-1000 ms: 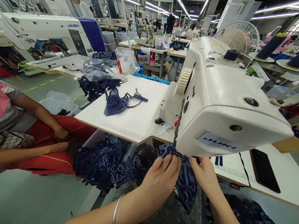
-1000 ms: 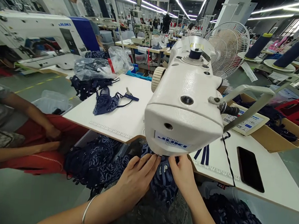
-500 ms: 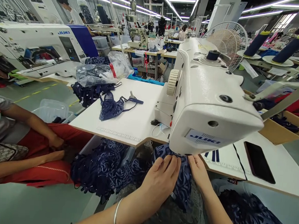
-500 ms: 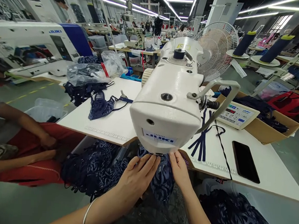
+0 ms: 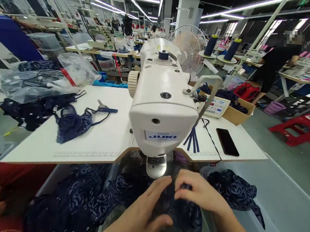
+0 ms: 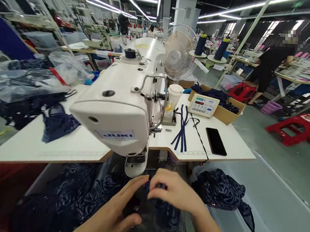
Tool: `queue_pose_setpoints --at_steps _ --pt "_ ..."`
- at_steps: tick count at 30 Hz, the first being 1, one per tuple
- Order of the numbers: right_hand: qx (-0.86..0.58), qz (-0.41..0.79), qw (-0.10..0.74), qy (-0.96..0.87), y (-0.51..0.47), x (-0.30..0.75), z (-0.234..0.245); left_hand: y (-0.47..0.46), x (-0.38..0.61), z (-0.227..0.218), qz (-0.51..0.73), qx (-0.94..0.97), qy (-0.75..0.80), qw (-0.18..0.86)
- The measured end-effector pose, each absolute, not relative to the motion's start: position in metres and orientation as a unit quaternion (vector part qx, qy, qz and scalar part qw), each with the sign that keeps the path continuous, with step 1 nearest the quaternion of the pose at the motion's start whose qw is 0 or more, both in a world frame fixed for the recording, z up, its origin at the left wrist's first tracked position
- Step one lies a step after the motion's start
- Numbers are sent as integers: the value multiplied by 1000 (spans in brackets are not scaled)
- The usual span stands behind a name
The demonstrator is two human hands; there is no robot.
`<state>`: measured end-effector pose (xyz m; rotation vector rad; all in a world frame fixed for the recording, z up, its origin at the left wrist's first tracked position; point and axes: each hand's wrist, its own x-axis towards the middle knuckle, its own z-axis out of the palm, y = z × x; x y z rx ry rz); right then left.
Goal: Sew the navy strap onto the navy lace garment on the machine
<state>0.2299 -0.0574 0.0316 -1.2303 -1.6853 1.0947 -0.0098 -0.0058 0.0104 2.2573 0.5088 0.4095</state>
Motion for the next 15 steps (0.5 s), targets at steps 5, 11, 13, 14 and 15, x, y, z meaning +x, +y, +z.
queue_pose_setpoints --at_steps 5,11,13,14,15 --pt "-449 427 364 -695 -61 209 49 -2 7 31 121 736 255 615" --pt "-803 192 231 -514 10 281 1 11 0 41 208 815 283 461" --pt "-848 163 183 -471 40 297 -15 16 0 43 237 868 279 336" --pt "-862 157 161 -455 52 302 -22 20 1 43 251 888 286 259" --pt "-872 151 141 -444 62 305 -27 23 2 43 260 900 299 183"
